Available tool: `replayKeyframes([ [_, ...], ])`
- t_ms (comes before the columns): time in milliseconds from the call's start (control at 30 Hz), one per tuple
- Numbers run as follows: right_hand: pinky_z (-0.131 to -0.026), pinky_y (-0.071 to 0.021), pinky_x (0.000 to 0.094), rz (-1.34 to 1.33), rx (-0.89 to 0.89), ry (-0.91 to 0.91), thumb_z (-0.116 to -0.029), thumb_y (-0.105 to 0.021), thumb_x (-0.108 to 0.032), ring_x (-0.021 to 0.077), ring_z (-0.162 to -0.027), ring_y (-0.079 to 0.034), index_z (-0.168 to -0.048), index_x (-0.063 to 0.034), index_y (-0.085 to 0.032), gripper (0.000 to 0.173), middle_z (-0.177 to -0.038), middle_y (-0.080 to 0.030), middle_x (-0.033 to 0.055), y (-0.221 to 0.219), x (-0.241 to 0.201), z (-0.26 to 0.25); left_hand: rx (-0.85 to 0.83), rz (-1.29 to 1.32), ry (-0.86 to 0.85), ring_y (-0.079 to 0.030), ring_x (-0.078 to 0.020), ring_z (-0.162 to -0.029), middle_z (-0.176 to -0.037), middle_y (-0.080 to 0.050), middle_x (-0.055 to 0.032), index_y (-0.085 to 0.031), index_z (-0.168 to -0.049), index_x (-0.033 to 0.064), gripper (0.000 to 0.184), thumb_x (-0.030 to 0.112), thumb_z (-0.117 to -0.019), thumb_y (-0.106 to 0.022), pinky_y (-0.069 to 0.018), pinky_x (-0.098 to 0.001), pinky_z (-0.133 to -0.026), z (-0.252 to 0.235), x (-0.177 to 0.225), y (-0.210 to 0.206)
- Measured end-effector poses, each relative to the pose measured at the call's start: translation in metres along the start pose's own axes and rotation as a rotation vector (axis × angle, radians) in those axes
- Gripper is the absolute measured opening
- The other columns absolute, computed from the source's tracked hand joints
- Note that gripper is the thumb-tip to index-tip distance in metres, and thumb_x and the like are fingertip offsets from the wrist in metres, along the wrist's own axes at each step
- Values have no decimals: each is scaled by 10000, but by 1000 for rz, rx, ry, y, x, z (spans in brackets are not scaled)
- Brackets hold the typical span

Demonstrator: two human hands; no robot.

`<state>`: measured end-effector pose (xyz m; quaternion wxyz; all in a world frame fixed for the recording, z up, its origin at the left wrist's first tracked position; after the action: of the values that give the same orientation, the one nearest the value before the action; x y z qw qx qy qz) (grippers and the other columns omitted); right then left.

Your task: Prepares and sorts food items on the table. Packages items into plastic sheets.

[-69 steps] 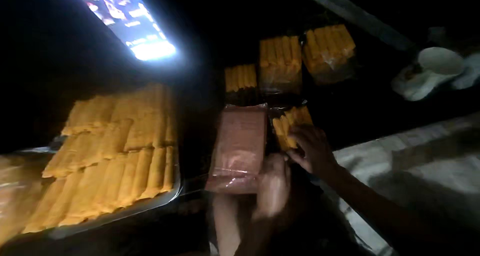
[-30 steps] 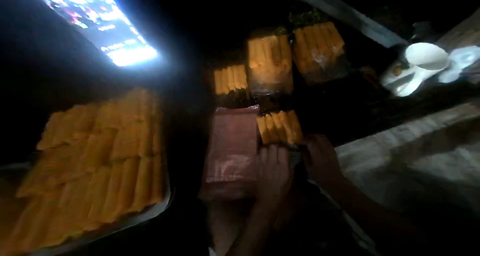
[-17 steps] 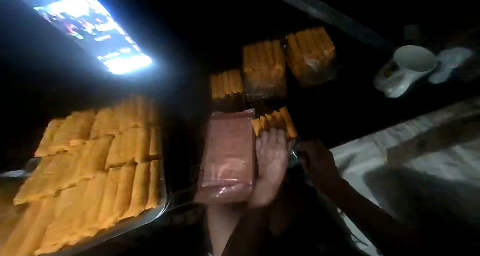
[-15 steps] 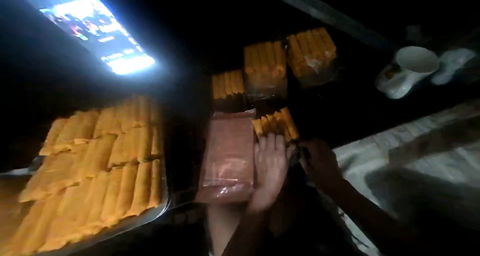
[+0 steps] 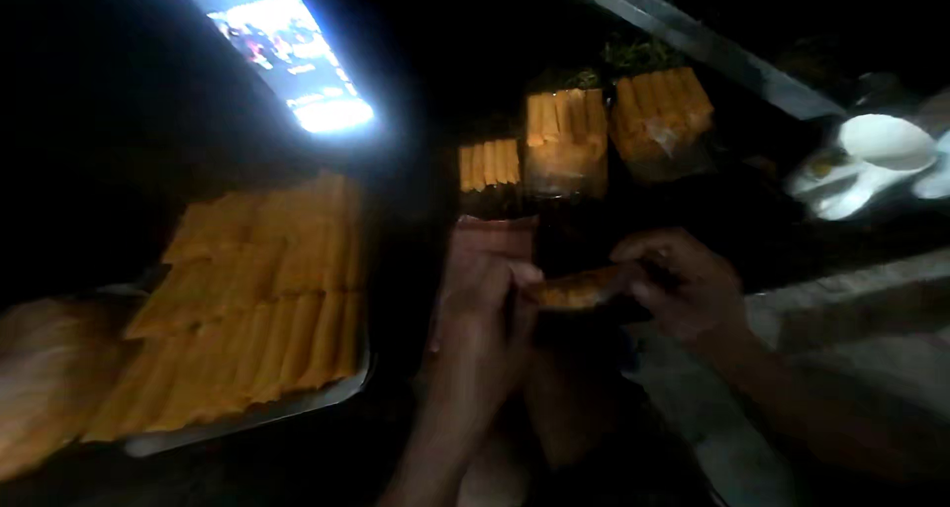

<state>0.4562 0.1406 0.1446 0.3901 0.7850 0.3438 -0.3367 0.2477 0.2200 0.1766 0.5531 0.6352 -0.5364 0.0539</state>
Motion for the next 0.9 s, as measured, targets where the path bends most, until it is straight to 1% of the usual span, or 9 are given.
replayKeyframes([
  [133,-685,-609,212,-220,-95,1,-952,-620,-11,36,-740,-681,-1061,27,-631,116,-913,-696,35,-21,-11,-64,23,-144,54,-626,-124,-810,-1034,-642,-90,-653,-1098,42,139,47,-963,-622,-555,-314,-716,-57,-3,36],
  [233,-718,-629,253,-275,-100,-59,-971,-606,-2,70,-749,-707,-1070,47,-614,111,-918,-692,70,-42,-13,-115,48,-328,92,-661,-319,-922,-1097,-653,-209,-654,-1152,-3,183,66,-1007,-567,-538,-522,-809,-101,-7,50],
  [300,-738,-617,270,-249,-47,-33,-962,-595,22,93,-784,-697,-1079,56,-614,124,-965,-674,97,-55,-11,-143,103,-420,56,-649,-409,-1026,-1148,-639,-271,-652,-1162,-52,211,59,-1019,-544,-508,-576,-883,-122,-8,55],
  [400,-779,-585,317,-88,-23,-69,-958,-593,10,154,-850,-680,-1117,46,-625,166,-1026,-672,143,-76,2,-167,132,-492,86,-631,-453,-1107,-1260,-592,-305,-640,-1191,-64,235,-7,-980,-553,-509,-580,-928,-144,-28,45],
  [500,-927,-557,428,135,-152,-195,-1011,-562,-38,270,-1042,-680,-1169,38,-632,189,-1145,-677,195,-99,31,-166,2,-504,250,-625,-461,-1159,-1338,-563,-303,-626,-1274,-47,287,37,-1007,-564,-517,-583,-979,-149,-76,13],
  [633,-972,-540,499,300,-291,-179,-989,-556,14,354,-1092,-681,-1136,51,-680,196,-1175,-687,227,-123,61,-139,-167,-475,381,-646,-444,-1118,-1322,-580,-280,-678,-1197,-25,292,7,-907,-700,-544,-584,-940,-127,-125,-27],
  [767,-938,-563,504,294,-330,-51,-949,-622,19,357,-1070,-690,-1145,22,-692,209,-1201,-681,221,-119,61,-110,-130,-454,302,-607,-416,-1197,-1311,-613,-222,-686,-1241,50,336,114,-914,-731,-522,-570,-990,-98,-126,-26],
  [833,-886,-577,509,325,-290,39,-933,-664,-9,339,-1007,-696,-1091,-7,-714,166,-1119,-698,191,-106,59,-93,-83,-451,282,-566,-454,-1245,-1340,-581,-265,-630,-1291,-11,369,90,-942,-695,-497,-585,-1019,-72,-110,-21],
  [900,-951,-556,517,376,-337,31,-969,-647,-88,319,-1085,-674,-1125,-54,-727,179,-1170,-690,157,-95,61,-71,-52,-402,268,-558,-423,-1273,-1356,-581,-266,-624,-1327,-21,396,70,-944,-670,-485,-538,-1053,-28,-100,-20],
])
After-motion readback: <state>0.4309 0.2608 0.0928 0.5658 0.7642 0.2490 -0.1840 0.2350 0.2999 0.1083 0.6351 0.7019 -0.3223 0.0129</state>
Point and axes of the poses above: each hand's wrist, its own z-axis away from the middle knuckle, its own y-axis out of the back of the hand, x = y × z, the point moved 1 cm from there along -z, towards the middle knuckle
